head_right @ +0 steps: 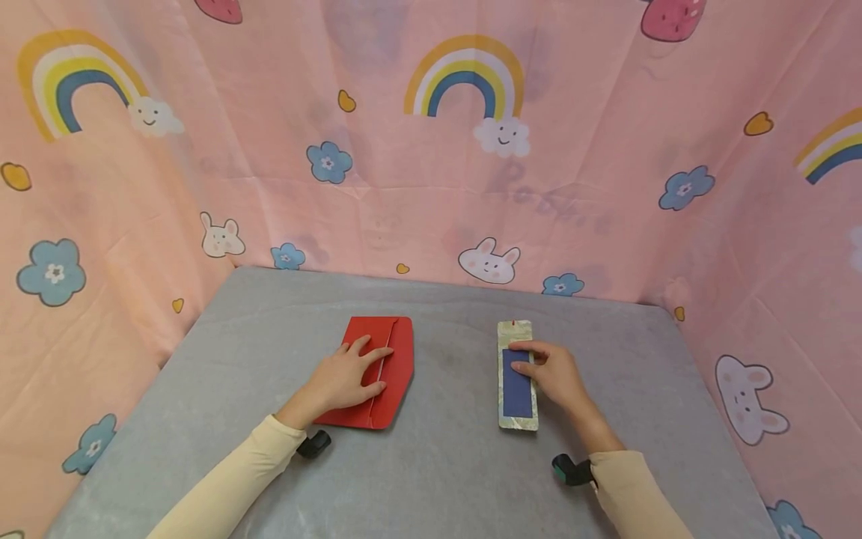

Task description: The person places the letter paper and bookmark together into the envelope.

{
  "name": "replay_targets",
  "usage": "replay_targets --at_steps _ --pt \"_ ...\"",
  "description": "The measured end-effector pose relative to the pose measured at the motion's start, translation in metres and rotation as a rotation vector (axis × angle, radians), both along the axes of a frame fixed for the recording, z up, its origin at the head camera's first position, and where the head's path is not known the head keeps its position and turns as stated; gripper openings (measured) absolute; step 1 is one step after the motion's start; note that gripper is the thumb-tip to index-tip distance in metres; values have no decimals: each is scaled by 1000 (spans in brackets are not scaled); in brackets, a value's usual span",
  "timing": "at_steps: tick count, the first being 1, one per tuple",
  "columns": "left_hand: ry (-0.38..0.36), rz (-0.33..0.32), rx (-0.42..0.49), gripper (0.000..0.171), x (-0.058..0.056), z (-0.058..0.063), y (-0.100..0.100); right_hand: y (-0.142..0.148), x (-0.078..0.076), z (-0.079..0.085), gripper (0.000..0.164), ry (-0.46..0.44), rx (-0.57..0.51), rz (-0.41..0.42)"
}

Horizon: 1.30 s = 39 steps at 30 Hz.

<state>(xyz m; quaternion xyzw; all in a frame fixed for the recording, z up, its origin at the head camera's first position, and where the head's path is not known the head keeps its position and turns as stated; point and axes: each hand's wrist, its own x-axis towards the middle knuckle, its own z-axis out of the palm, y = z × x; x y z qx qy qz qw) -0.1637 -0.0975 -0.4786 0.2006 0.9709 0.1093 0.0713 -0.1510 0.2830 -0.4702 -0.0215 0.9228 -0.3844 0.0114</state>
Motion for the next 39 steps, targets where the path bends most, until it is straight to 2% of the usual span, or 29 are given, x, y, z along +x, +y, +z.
replay_targets --at_steps 8,15,20,28,39 --pt "-1 0 3 61 0 -1 0 -6 -1 1 36 -23 -34 -16" --pt "-4 3 -4 61 -1 0 0 -11 -2 3 47 -99 -84 65" --pt "-7 0 -4 61 0 2 1 -16 -3 5 49 -126 -100 104" --pt "-12 -3 2 62 2 4 0 -26 -7 7 47 -126 -127 124" --pt "-2 1 6 61 3 5 1 -46 -13 7 49 -107 -190 217"
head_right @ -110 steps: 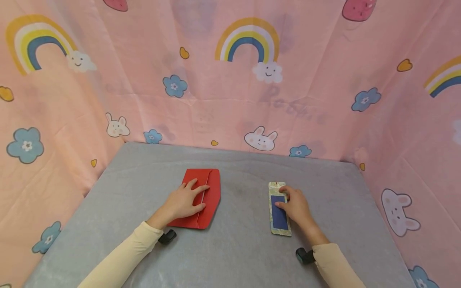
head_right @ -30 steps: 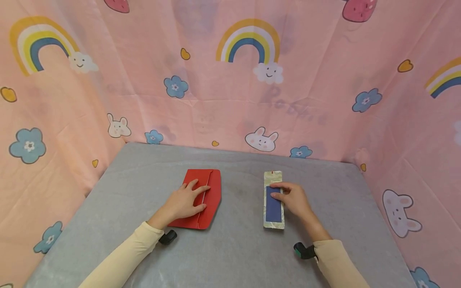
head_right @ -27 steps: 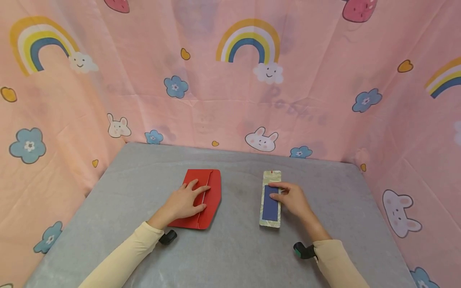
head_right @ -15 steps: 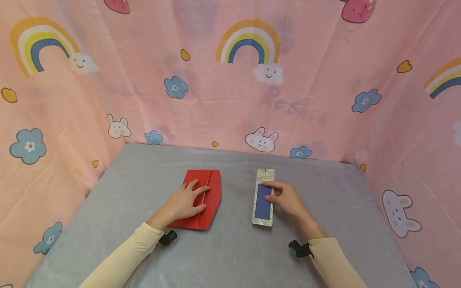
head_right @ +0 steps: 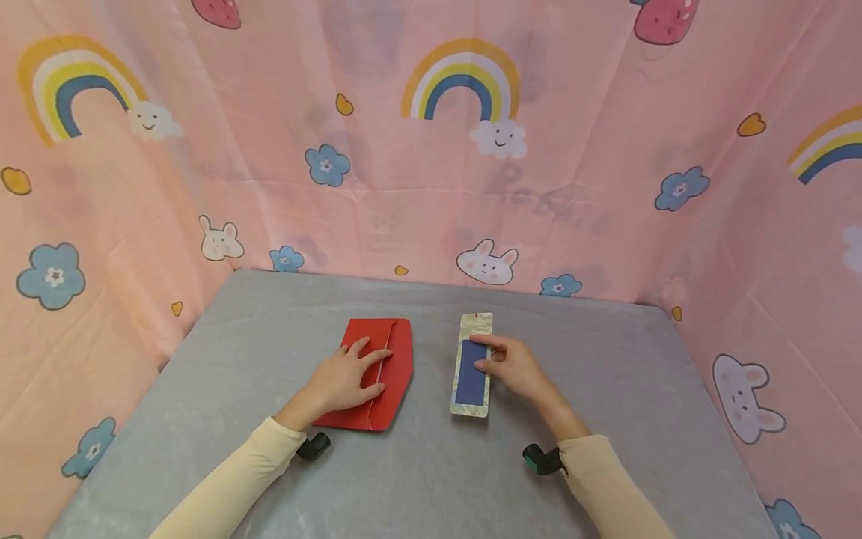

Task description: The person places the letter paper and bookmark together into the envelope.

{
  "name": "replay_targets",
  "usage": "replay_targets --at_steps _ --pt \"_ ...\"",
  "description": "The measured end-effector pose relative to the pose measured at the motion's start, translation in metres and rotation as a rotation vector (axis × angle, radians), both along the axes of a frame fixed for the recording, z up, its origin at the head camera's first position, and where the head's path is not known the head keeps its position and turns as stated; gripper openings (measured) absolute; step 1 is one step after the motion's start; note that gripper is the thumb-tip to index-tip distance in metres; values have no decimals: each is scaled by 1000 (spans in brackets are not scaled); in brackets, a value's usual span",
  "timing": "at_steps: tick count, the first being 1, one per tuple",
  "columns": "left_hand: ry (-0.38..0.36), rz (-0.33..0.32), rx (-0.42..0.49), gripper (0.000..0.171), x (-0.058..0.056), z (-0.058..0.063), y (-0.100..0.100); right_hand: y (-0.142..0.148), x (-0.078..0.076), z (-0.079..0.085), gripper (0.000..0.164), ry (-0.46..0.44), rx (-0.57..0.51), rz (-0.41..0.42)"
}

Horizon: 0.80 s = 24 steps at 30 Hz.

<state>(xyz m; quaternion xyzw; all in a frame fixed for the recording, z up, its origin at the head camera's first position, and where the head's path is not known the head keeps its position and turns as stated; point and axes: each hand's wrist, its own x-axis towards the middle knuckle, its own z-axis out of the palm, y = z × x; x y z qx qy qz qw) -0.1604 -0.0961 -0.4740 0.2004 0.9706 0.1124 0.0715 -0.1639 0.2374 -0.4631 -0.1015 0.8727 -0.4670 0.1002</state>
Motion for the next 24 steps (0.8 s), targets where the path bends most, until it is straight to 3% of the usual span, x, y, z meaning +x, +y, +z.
replay_targets --at_steps 7,24 --pt "2 -2 1 61 0 -1 0 -13 -4 2 50 14 -42 95" --pt "3 9 -12 62 0 1 1 -60 -10 7 49 -20 -15 85"
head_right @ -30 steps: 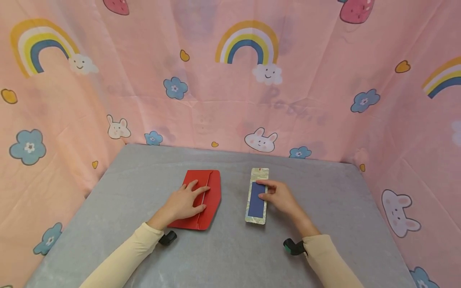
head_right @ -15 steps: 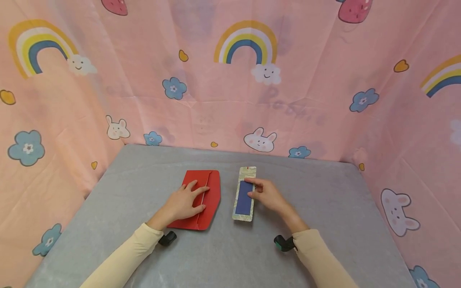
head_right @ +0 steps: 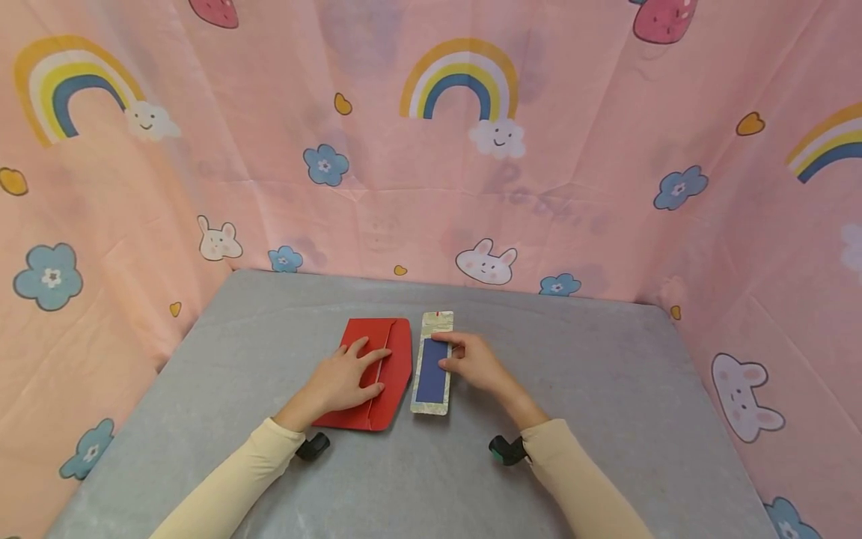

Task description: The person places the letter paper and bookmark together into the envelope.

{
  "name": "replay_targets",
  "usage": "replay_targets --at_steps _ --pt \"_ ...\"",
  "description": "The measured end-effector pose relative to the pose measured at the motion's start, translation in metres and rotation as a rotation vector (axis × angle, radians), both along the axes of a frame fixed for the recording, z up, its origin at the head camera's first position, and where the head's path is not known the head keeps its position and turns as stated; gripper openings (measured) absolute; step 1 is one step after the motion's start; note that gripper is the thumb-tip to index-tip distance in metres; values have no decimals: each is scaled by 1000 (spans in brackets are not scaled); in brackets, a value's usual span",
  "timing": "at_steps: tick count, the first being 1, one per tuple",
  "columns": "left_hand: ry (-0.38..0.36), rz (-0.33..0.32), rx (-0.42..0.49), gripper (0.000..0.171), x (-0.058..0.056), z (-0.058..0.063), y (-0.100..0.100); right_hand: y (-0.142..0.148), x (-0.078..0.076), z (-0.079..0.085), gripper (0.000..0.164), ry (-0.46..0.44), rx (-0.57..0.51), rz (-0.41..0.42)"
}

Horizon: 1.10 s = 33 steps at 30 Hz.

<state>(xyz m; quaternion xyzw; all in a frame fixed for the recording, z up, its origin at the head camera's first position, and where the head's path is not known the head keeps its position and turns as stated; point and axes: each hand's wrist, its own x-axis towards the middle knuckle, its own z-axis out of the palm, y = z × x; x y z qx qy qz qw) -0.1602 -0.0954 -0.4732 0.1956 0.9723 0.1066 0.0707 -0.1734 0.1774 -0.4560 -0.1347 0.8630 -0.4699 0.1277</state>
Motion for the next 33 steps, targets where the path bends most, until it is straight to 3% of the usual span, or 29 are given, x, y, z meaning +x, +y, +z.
replay_targets --at_steps 25,33 --pt "-13 16 -8 62 -1 -1 1 -46 -8 -4 48 -30 22 6" --pt "-5 17 5 60 -1 -2 1 -50 -10 -9 46 -21 39 45"
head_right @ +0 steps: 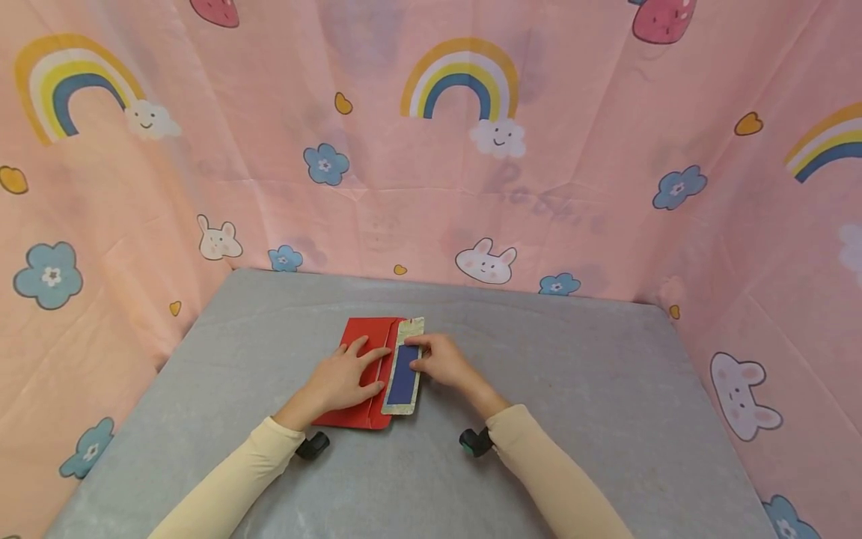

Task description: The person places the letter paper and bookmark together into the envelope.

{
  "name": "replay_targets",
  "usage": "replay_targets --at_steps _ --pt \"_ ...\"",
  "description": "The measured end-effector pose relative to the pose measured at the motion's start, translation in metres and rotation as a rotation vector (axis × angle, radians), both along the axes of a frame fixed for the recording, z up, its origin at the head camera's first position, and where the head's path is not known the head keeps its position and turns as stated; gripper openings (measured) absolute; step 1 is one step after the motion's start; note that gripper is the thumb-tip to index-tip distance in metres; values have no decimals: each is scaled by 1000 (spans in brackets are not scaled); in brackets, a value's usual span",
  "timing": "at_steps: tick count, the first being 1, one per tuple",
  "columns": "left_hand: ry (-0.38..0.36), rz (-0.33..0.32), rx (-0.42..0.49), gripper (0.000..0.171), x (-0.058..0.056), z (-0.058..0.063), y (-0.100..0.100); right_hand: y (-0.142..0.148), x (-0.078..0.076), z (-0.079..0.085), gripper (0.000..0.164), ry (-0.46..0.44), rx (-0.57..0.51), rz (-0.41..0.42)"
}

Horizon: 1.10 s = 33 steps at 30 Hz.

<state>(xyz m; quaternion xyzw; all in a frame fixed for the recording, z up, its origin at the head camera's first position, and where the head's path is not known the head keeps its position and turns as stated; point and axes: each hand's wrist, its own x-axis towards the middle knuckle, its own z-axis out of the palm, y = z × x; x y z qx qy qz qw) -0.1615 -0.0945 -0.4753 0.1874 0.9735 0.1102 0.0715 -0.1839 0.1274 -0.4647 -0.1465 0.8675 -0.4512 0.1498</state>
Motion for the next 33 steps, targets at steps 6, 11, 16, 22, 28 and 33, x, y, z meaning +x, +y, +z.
replay_targets --at_steps 6,11,16,22,28,33 --pt "-5 -5 -6 60 0 1 0 -4 -2 -2 42 14 26 8" --pt "-9 -4 -2 60 0 1 -1 -9 -2 -2 41 10 40 -1" --pt "-10 -5 -5 61 0 2 -1 -15 -2 -3 40 -6 65 -35" --pt "-7 -1 -5 62 1 2 -1 -22 -4 -5 40 -3 92 -75" --pt "-6 -2 -5 62 0 1 -1 -28 -6 -7 38 10 128 -108" --pt "0 -5 -2 62 -1 0 -2 -33 -7 -8 37 30 182 -119"
